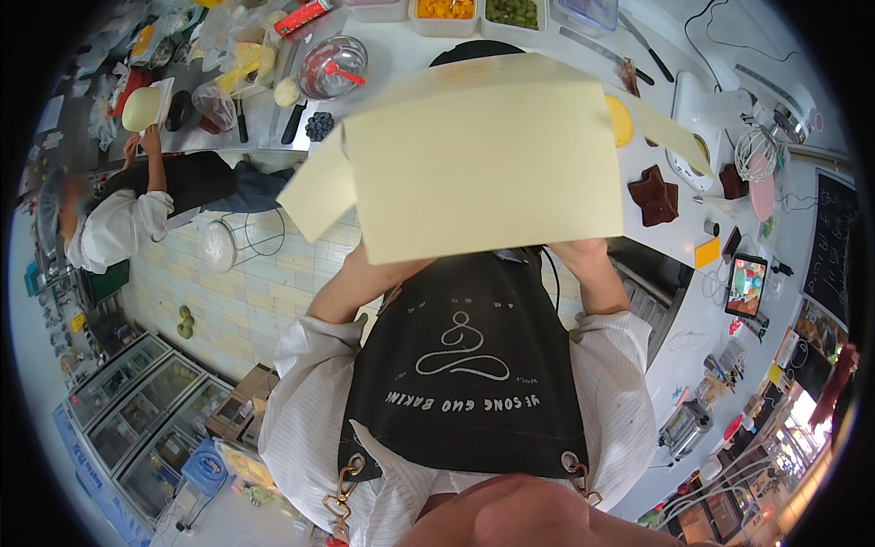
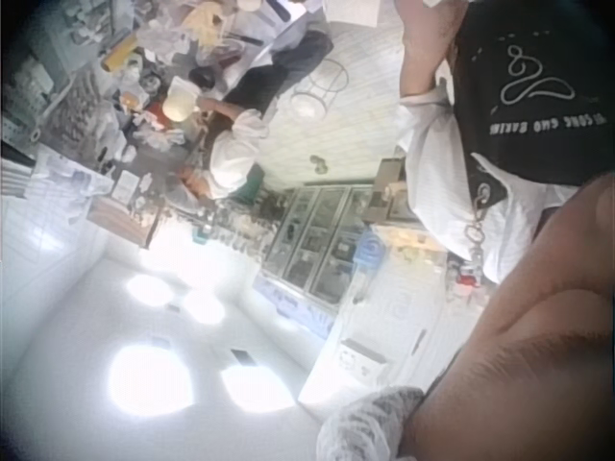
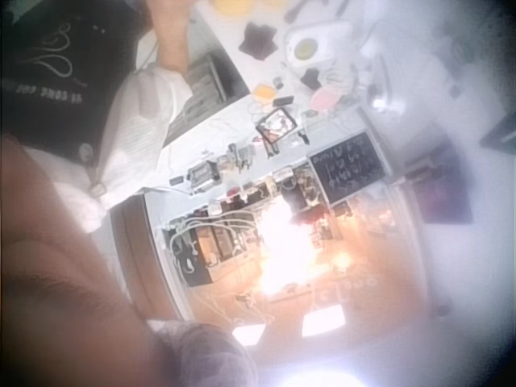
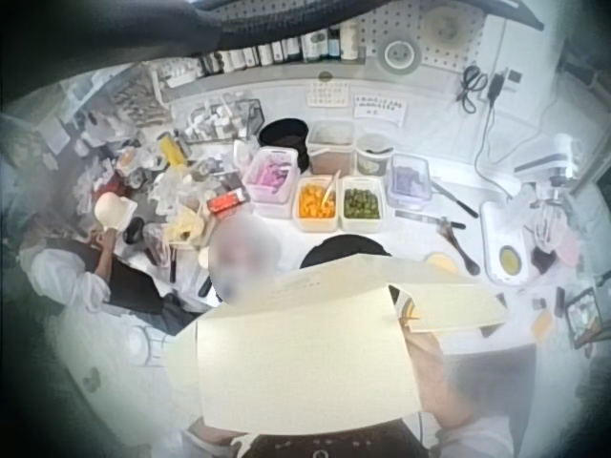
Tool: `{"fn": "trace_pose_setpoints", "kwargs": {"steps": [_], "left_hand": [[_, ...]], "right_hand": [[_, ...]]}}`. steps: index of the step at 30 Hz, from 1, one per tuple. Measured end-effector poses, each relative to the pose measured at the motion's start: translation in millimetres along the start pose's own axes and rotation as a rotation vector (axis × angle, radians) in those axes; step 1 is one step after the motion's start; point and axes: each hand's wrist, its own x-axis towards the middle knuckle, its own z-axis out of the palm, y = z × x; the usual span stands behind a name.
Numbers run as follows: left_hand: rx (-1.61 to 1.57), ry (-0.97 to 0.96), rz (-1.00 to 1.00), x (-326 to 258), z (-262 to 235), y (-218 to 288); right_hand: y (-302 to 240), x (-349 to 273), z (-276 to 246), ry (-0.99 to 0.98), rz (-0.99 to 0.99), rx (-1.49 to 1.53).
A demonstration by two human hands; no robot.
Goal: The person assembles a flat-folded paper box by folding its sides and tabs into a rectangular container. They then place a small container of blueberries into the assembled box. The task is performed by hand without tools.
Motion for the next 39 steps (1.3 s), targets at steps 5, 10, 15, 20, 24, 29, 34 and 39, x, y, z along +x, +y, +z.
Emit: {"fn": "trace_pose_setpoints", "kwargs": {"steps": [5,10,15,20,24,29,34,39], "left_hand": [[-0.063,-0.007,0.0,25.8,2.7,0.8],[-0.112,0.025,-0.028,36.2,-7.2,17.5],[-0.037,0.073,0.001,36.4,-1.1,16.4],[-0.132,0.041,-0.041,27.7,1.6,8.4],[-0.088,-0.075,-0.131,15.0,-0.4,5.4],[-0.164,-0.04,-0.12,23.2,-4.3,3.4],[-0.14,-0.031,-0.041,40.0,-18.8,6.4],[-0.138,-0.045,-0.038,25.0,-15.7,0.7]], "right_hand": [[-12.2,13.8,-4.8,-0.014,0.097,-0.043],[-6.6,11.6,3.2,-0.02,0.065,-0.003],[-6.1,11.9,4.8,-0.048,0.058,-0.014],[-7.9,5.9,5.1,-0.053,0.073,-0.105],[-9.2,13.8,9.6,0.015,0.034,-0.177],[-4.9,12.7,7.7,-0.094,0.044,-0.067],[-4.1,2.5,11.6,-0.088,0.074,-0.033],[5.2,-17.1,17.3,-0.162,-0.028,-0.203]]}}
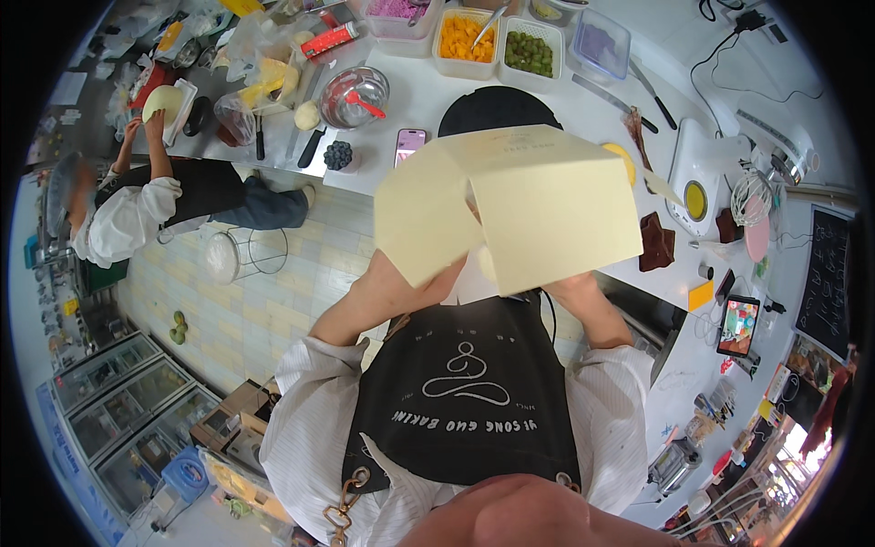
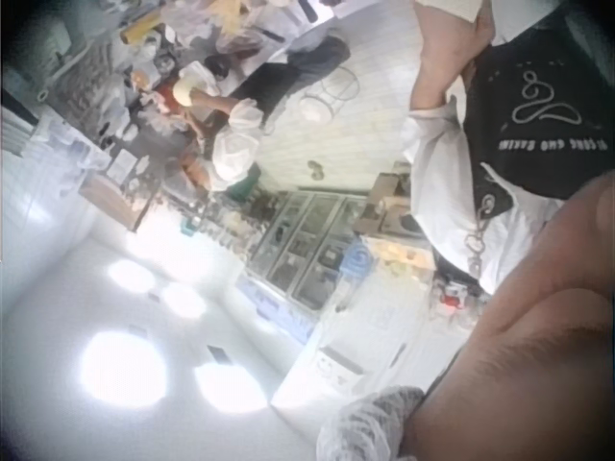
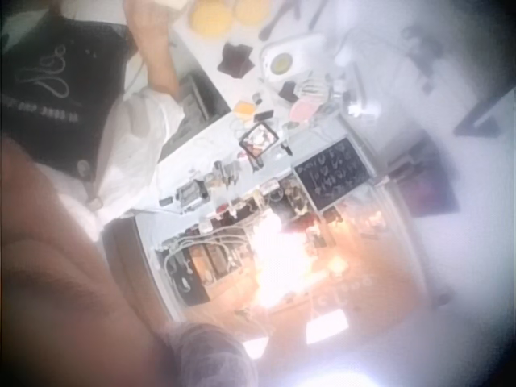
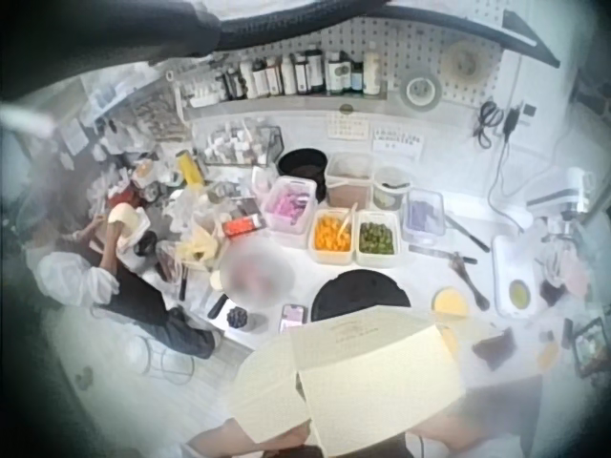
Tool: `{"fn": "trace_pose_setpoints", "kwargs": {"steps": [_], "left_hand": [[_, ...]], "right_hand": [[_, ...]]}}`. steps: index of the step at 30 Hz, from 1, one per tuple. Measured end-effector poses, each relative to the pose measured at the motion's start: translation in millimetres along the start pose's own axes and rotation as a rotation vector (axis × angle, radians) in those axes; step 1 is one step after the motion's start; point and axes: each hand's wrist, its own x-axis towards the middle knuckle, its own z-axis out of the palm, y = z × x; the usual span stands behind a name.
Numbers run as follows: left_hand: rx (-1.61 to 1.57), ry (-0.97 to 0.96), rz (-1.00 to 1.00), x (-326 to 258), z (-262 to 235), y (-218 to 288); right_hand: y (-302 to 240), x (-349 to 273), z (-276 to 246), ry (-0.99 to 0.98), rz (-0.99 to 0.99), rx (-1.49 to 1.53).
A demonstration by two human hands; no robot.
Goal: The person assembles a flat-folded paper box by folding its sides and tabs into a rectangular container. They then place a small container of blueberries into the assembled box. The task is performed by hand without tools.
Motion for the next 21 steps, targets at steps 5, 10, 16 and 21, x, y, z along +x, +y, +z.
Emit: {"fn": "trace_pose_setpoints", "kwargs": {"steps": [5,10,16,21], "left_hand": [[0.035,0.083,0.086,12.5,-7.7,4.7],[0.008,0.009,0.046,16.8,-11.4,3.5],[-0.053,-0.076,-0.006,11.3,-11.3,-2.9],[0.038,0.059,0.137,20.2,-7.8,0.6]], "right_hand": [[-1.6,-7.1,0.0,-0.017,0.068,0.189],[-9.6,11.3,-3.1,0.071,0.08,0.023],[-9.1,14.1,-1.3,0.097,0.059,0.014],[-5.2,-0.7,-0.7,-0.007,0.046,-0.02]]}}
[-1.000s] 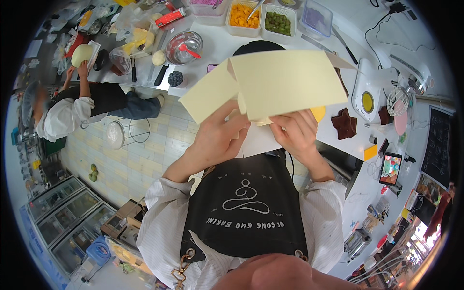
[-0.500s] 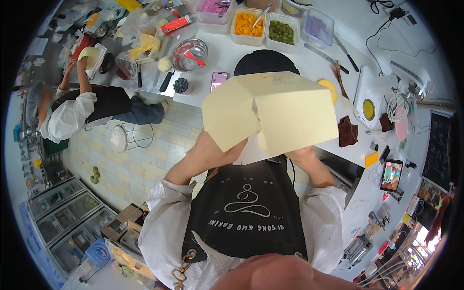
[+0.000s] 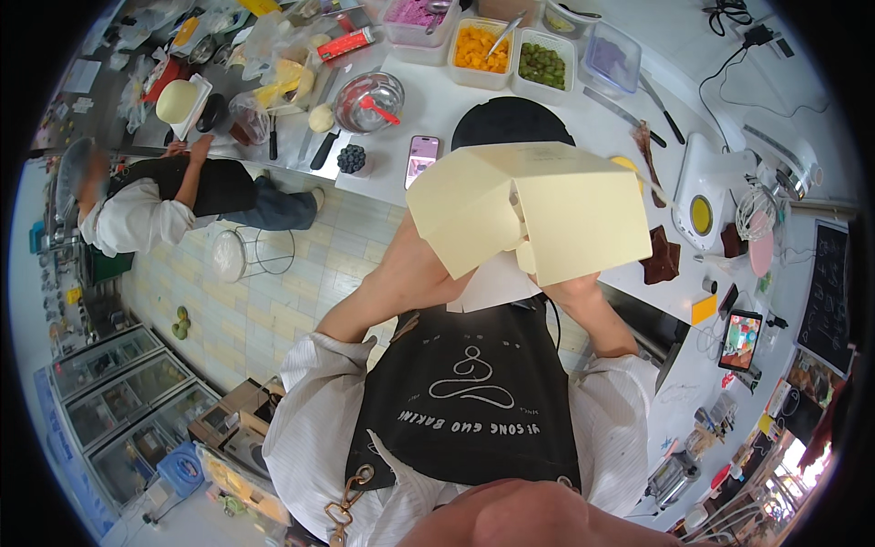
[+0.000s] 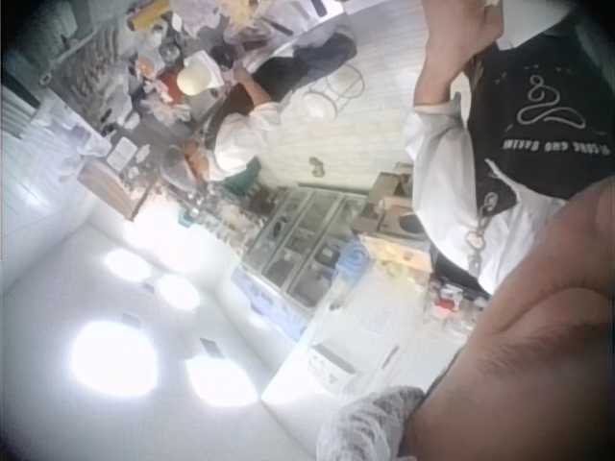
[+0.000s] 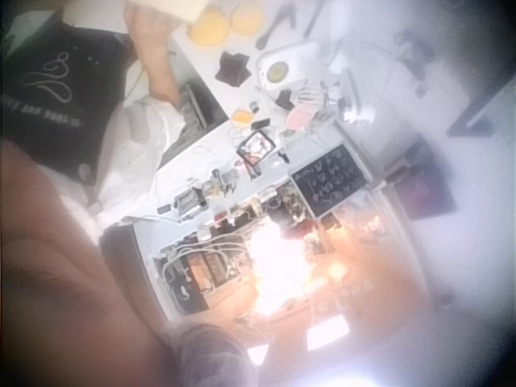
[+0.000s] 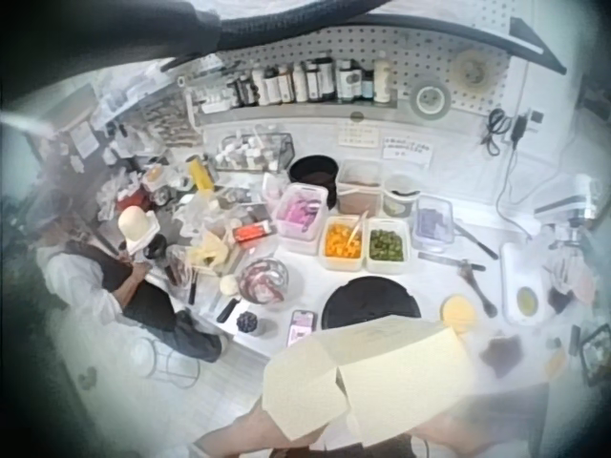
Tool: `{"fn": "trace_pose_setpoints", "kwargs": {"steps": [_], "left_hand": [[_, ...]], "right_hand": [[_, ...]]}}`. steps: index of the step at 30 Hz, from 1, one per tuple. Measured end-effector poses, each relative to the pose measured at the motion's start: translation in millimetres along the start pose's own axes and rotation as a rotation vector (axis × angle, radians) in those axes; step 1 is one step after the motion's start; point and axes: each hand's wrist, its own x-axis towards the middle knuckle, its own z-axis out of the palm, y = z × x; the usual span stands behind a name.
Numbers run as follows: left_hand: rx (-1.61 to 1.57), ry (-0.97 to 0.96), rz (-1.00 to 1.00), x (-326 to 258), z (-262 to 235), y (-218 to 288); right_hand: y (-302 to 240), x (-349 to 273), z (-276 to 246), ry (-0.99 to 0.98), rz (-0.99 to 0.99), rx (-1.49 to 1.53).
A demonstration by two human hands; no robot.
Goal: The person assembles a flat-folded paper box by folding its sides and tabs into a rectangular container. They then place a small container of blueberries into the assembled box. The task is performed by hand without tools.
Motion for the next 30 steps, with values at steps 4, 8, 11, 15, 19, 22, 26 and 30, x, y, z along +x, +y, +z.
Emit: {"fn": "trace_pose_setpoints", "kwargs": {"steps": [4,8,11,15,19,22,26,30], "left_hand": [[-0.017,-0.089,-0.045,-2.9,6.1,-5.6],[-0.057,-0.1,-0.078,-6.5,14.2,-11.6],[-0.024,-0.033,0.002,-10.3,13.7,-16.0],[-0.068,0.041,-0.062,-11.7,18.7,-13.9],[-0.051,0.098,-0.058,-16.7,30.8,-18.0],[0.009,0.142,-0.03,-17.0,34.3,-16.8],[0.041,0.195,-0.028,-16.0,33.7,-16.1],[0.016,0.174,-0.043,-20.6,38.8,-17.5]], "right_hand": [[1.0,2.9,-1.0,-0.055,0.037,0.075],[3.4,5.2,3.4,-0.08,0.055,0.115],[0.3,6.3,-2.2,-0.136,0.127,0.166],[-1.4,12.1,-2.6,-0.013,0.057,-0.001],[0.4,9.6,3.0,0.023,0.024,0.033],[-4.3,14.8,2.8,-0.005,0.07,0.057],[-5.4,23.0,7.7,0.019,0.053,0.074],[1.5,13.1,7.3,-0.013,0.051,0.082]]}}
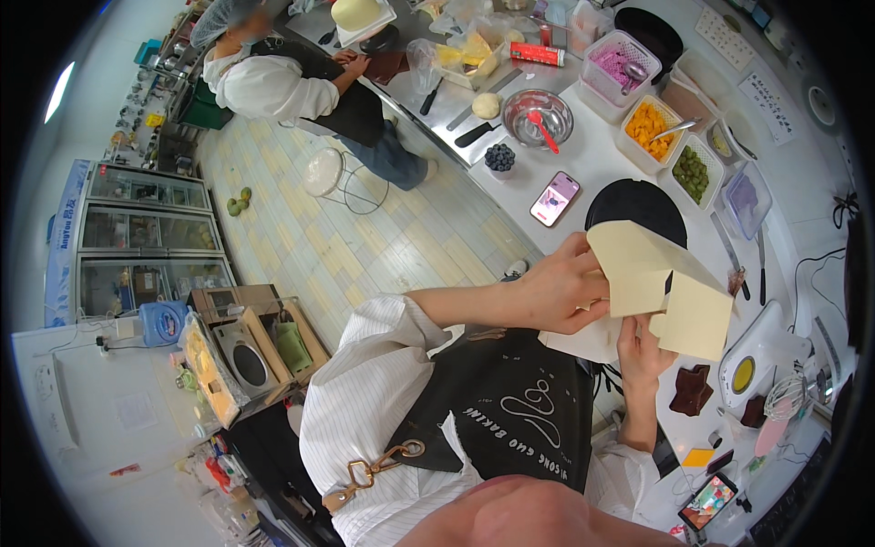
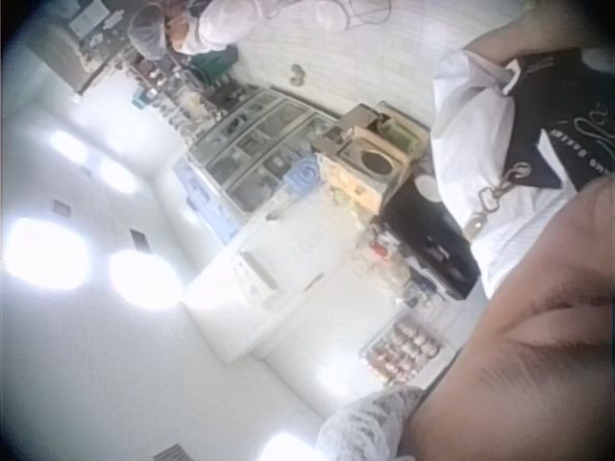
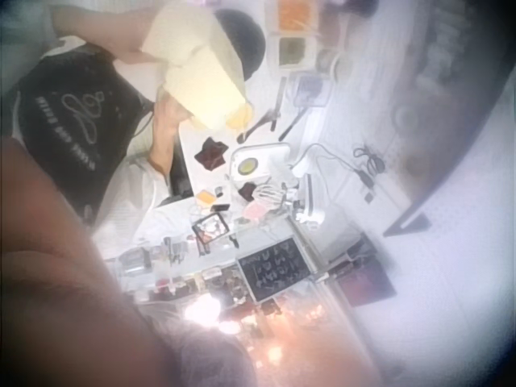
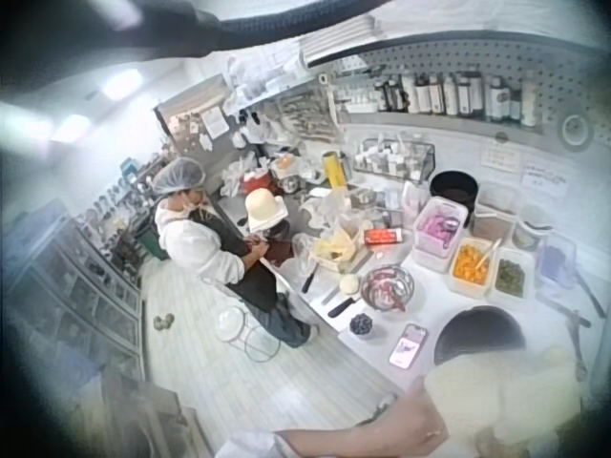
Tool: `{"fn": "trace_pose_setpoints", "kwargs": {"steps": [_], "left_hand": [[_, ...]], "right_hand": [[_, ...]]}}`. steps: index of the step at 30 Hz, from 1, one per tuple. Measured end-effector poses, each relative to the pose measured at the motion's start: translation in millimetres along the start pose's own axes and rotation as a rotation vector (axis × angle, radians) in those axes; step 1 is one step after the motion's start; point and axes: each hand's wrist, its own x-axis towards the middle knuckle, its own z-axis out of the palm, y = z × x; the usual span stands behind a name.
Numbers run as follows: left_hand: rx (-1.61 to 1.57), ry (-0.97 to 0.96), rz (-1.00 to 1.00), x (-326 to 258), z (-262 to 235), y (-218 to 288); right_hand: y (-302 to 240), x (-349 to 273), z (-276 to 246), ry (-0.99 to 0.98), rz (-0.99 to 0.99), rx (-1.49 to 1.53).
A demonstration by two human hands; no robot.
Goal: The person assembles a flat-folded paper box by folding its sides and tabs into a rectangular container. They then place a small container of blueberries into the assembled box. The task is performed by hand without tools.
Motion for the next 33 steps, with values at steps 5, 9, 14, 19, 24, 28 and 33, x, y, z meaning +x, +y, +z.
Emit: {"fn": "trace_pose_setpoints", "kwargs": {"steps": [5,9,14,19,24,28,33], "left_hand": [[-0.049,0.012,-0.097,-7.6,10.4,0.4],[-0.141,-0.041,-0.243,-7.4,11.7,-0.4],[-0.114,0.014,-0.184,-5.6,18.0,0.0],[-0.055,0.029,-0.151,-4.5,12.3,-3.6],[-0.02,0.019,-0.208,-5.5,16.9,6.2],[0.004,-0.027,-0.202,-12.4,20.5,2.7],[-0.173,-0.273,-0.448,-13.4,7.1,-3.9]], "right_hand": [[2.8,-9.5,1.7,-0.064,-0.018,0.035],[-8.2,-4.8,7.6,-0.052,-0.027,0.069],[-1.6,2.8,2.4,-0.058,0.044,0.105],[-1.1,10.6,4.4,-0.005,0.01,0.216],[2.2,-1.9,0.4,-0.003,-0.031,0.13],[9.1,-22.9,6.1,-0.029,-0.006,0.164],[8.9,-19.9,7.4,0.02,-0.043,0.159]]}}
